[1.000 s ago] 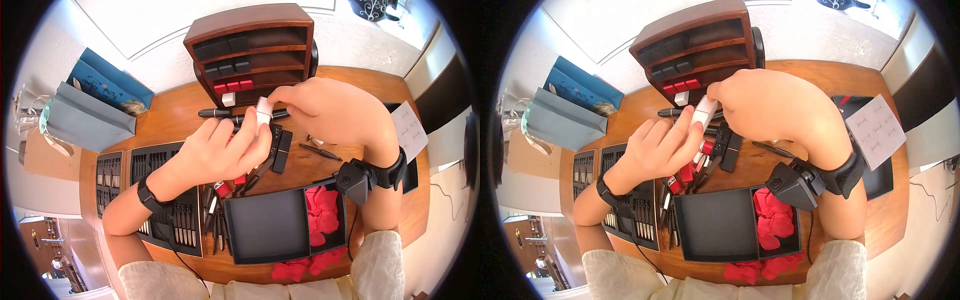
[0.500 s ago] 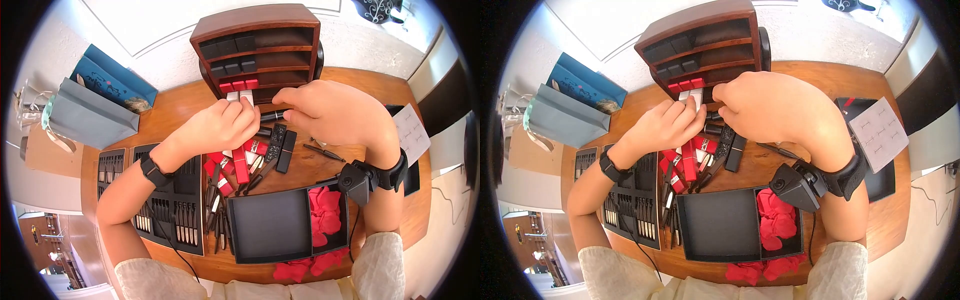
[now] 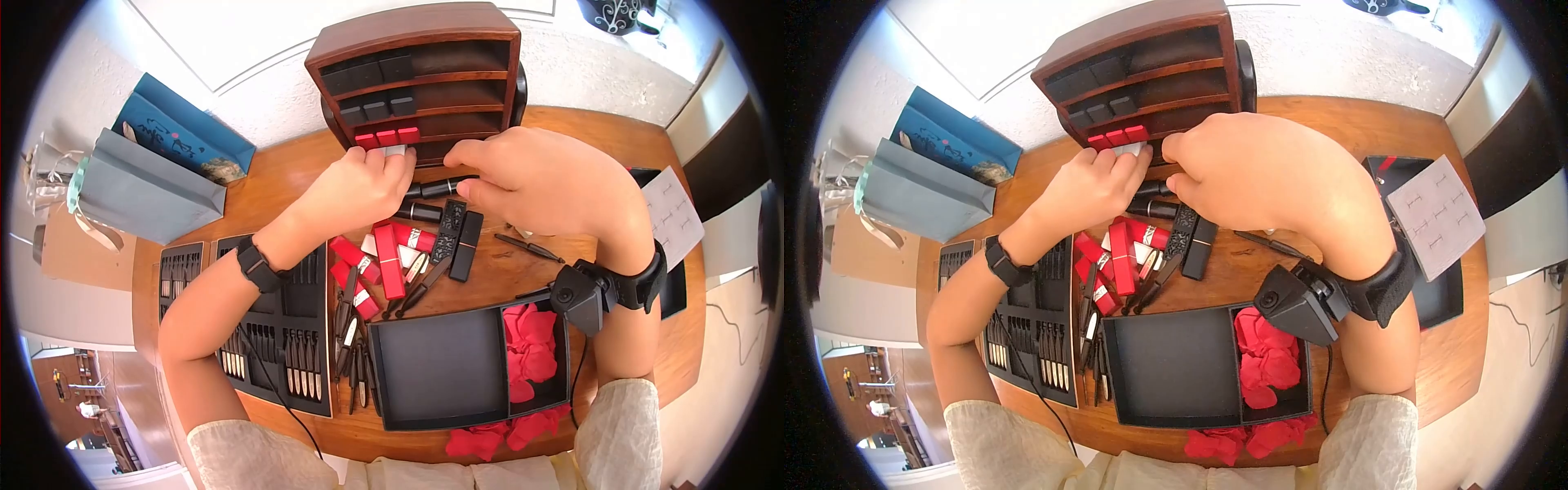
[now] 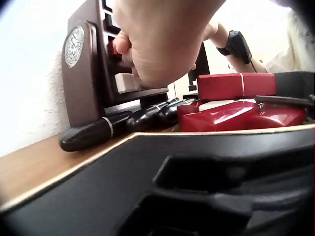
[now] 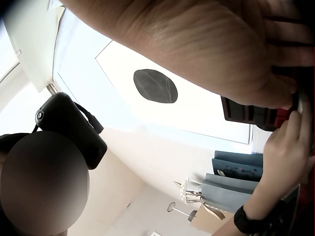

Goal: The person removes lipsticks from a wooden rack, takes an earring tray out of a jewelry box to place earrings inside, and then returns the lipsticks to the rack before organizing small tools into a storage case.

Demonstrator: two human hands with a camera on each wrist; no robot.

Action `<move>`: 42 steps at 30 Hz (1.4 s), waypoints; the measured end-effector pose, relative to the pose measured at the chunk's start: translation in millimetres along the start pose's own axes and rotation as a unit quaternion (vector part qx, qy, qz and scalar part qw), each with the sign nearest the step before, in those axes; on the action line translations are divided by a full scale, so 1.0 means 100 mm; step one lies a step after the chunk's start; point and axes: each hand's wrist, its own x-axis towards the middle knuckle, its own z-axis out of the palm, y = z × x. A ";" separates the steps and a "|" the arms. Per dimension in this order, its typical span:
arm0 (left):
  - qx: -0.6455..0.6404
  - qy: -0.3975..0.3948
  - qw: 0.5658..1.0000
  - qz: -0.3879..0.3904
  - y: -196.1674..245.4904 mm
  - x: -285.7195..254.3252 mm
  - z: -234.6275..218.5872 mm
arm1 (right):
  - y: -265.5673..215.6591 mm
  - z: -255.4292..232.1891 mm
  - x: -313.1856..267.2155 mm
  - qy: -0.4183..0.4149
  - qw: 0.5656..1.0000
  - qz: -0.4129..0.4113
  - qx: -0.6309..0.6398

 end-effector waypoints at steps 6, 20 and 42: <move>0.002 -0.078 0.994 -0.073 0.12 0.09 0.04 | 0.02 0.03 0.00 0.014 1.000 -0.013 0.004; -0.354 -0.066 0.932 -0.038 0.11 0.13 -0.53 | 0.03 0.04 -0.02 0.028 1.000 0.003 -0.012; -0.433 -0.197 0.874 -0.096 0.08 -0.08 -0.61 | 0.00 0.01 0.01 0.002 1.000 0.016 -0.006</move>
